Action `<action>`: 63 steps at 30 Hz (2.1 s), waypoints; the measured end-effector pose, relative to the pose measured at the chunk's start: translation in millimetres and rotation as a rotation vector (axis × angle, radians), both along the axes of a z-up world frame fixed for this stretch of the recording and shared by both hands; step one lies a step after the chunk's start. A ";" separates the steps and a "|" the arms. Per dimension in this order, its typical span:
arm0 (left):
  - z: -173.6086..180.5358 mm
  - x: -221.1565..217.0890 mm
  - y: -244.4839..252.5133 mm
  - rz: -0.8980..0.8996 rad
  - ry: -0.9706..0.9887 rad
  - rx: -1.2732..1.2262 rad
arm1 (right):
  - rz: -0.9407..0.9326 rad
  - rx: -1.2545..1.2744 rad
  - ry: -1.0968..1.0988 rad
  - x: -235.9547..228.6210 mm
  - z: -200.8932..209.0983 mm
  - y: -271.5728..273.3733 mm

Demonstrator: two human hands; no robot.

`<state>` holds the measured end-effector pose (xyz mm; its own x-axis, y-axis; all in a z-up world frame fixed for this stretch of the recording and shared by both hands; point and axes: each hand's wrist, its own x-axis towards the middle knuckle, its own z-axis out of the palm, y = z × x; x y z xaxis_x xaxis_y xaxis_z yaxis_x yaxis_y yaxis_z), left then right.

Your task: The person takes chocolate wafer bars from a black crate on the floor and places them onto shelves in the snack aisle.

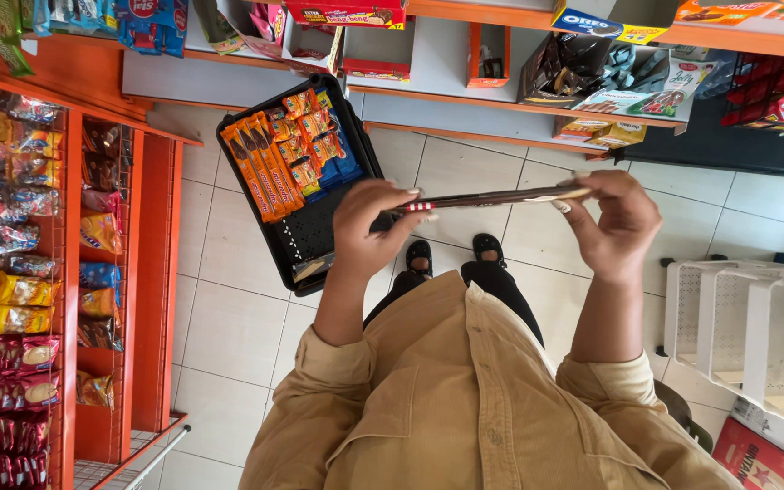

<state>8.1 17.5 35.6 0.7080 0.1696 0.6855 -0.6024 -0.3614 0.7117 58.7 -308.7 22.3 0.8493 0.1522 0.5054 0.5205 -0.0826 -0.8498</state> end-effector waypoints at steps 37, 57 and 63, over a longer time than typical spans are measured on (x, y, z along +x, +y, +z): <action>-5.2 -12.0 -68.5 0.050 0.103 0.545 | -0.073 -0.241 0.117 -51.2 52.8 72.6; -16.4 -14.5 -34.2 -0.645 0.316 -0.796 | 0.013 -0.492 -0.216 -25.3 71.1 52.2; -35.9 -11.9 -31.0 -0.633 0.295 -0.850 | 0.061 -0.482 -0.142 -24.4 66.3 70.2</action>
